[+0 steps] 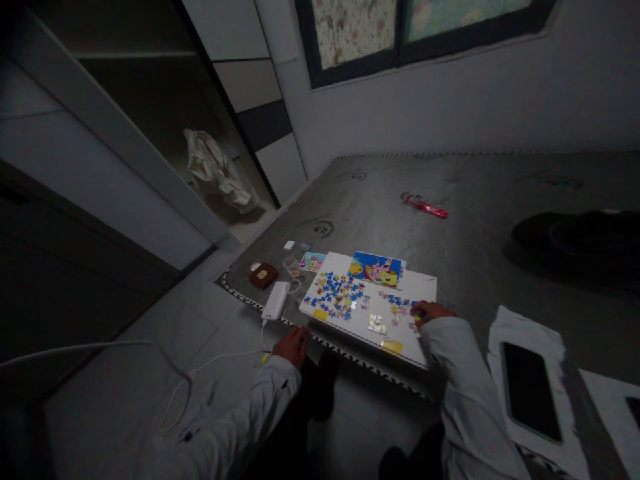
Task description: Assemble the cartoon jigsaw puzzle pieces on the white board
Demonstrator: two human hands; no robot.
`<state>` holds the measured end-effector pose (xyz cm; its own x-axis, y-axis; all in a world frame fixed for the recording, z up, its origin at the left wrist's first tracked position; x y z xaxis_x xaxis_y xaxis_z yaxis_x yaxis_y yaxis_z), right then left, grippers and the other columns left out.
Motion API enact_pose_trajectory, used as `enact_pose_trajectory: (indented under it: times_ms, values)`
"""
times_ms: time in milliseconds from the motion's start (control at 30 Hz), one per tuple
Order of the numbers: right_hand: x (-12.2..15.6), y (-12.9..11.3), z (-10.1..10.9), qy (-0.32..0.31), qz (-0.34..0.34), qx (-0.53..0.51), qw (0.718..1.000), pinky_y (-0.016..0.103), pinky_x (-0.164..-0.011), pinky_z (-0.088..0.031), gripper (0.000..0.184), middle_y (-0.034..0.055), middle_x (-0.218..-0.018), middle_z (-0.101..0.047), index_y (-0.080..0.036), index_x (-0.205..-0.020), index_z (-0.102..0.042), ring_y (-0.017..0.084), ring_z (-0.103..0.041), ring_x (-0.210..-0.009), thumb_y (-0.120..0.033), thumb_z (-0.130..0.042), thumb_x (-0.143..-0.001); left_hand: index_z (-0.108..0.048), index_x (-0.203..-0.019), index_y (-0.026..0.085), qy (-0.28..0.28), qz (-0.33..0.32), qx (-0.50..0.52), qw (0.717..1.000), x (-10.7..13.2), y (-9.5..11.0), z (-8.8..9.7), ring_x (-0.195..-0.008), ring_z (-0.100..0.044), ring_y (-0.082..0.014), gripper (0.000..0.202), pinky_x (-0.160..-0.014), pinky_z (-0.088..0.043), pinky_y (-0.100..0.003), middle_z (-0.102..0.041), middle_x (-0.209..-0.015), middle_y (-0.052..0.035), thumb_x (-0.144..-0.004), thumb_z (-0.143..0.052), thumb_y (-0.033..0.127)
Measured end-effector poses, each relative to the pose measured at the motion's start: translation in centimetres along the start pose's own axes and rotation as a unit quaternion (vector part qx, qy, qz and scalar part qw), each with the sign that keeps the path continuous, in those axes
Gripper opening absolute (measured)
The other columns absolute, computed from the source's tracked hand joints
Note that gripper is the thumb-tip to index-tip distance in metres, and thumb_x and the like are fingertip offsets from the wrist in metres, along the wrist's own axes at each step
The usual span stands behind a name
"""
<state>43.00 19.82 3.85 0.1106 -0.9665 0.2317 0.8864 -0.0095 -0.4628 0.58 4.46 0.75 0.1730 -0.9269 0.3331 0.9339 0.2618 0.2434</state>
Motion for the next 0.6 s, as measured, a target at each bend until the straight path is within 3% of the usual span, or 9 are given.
enact_pose_trajectory:
  times_ms: [300, 600]
  values:
    - [-0.3, 0.5, -0.6, -0.02, -0.033, -0.003, 0.999, 0.031, -0.079, -0.062, 0.028, 0.0036, -0.102, -0.085, -0.026, -0.101, -0.084, 0.022, -0.079, -0.084, -0.017, -0.075, -0.076, -0.074, -0.132, 0.029, 0.01, 0.001, 0.002, 1.0, 0.2, 0.2, 0.2, -0.118, -0.073, -0.0188, 0.034, -0.088, -0.055, -0.028, -0.071, -0.139, -0.0059, -0.113, -0.046, 0.027]
    - [0.4, -0.6, 0.5, -0.03, -0.008, -0.019, 0.999, 0.03, -0.077, -0.062, 0.023, 0.0033, -0.096, -0.085, -0.027, -0.093, -0.082, 0.021, -0.079, -0.082, -0.018, -0.075, -0.073, -0.074, -0.13, 0.03, 0.012, -0.001, -0.007, 1.0, 0.2, 0.1, 0.1, -0.116, -0.074, -0.0181, 0.032, -0.087, -0.054, -0.027, -0.072, -0.135, -0.0044, -0.113, -0.047, 0.027]
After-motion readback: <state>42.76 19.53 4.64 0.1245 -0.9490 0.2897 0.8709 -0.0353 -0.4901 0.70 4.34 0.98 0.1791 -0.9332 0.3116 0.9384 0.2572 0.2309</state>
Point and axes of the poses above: each hand's wrist, its own x-axis away from the middle knuckle, its own z-axis out of the back of the hand, y = z × x, the point moved 3 cm from there along -x, towards the middle knuckle
